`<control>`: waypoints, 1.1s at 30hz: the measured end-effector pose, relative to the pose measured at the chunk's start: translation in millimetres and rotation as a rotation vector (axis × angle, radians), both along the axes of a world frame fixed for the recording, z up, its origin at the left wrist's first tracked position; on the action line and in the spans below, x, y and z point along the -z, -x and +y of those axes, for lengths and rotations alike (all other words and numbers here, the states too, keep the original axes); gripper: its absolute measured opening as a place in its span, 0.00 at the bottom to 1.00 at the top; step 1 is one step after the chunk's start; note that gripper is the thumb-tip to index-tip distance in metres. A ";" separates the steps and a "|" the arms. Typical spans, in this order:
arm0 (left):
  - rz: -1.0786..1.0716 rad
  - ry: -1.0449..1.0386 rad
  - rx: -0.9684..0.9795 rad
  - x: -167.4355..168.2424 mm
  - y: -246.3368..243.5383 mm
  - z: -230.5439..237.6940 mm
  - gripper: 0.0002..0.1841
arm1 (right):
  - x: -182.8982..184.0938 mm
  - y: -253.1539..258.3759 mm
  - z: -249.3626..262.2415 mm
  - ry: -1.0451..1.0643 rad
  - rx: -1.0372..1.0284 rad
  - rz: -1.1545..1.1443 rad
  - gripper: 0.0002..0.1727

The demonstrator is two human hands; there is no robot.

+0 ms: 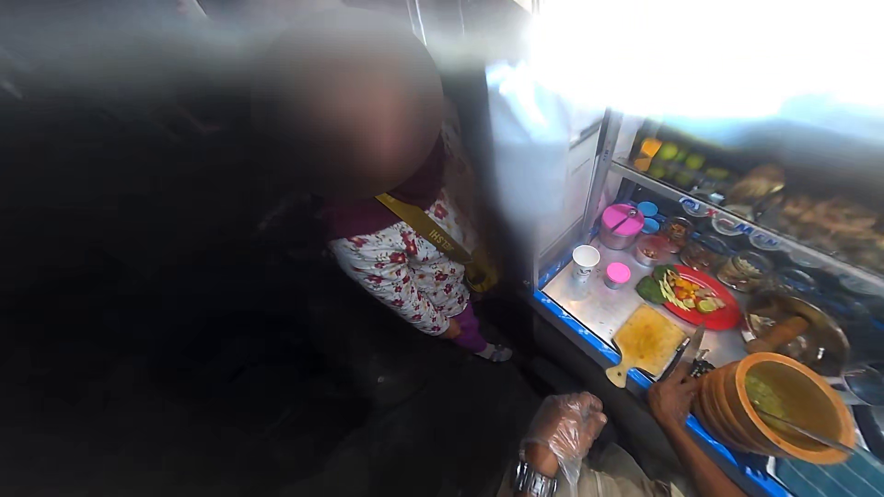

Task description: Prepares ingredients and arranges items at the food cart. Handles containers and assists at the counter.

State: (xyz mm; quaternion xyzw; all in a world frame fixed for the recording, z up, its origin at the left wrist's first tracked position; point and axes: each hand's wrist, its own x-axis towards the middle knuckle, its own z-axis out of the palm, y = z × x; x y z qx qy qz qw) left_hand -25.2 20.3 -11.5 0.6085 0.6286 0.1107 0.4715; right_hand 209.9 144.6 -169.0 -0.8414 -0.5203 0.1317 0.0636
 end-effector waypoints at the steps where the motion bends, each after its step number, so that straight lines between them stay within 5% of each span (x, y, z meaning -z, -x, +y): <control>1: -0.001 0.005 0.003 -0.2 -0.3 0.1 0.20 | -4.7 3.8 1.4 0.018 0.046 0.027 0.40; 16: -0.068 -0.029 -0.019 1.8 0.0 0.9 0.20 | -20.3 16.9 9.0 -0.012 0.310 0.212 0.41; 18: -0.404 -0.091 -0.089 0.8 -0.2 -5.1 0.18 | -15.2 18.6 4.3 -0.067 0.323 0.219 0.40; 22: -1.712 0.013 -0.213 -46.5 4.2 -43.3 0.24 | -19.7 31.5 -7.2 -0.042 0.312 0.191 0.40; 25: -1.984 -0.057 -0.296 -69.7 13.3 -58.4 0.27 | -8.8 20.4 -11.9 -0.099 0.290 0.206 0.41; 29: -1.776 -0.018 -0.197 -25.3 9.4 -25.0 0.34 | -31.6 26.7 -16.0 -0.073 0.263 0.201 0.35; 33: -0.847 -0.071 -0.505 -8.6 -11.2 -7.0 0.21 | -37.4 28.0 -16.0 -0.132 0.267 0.254 0.34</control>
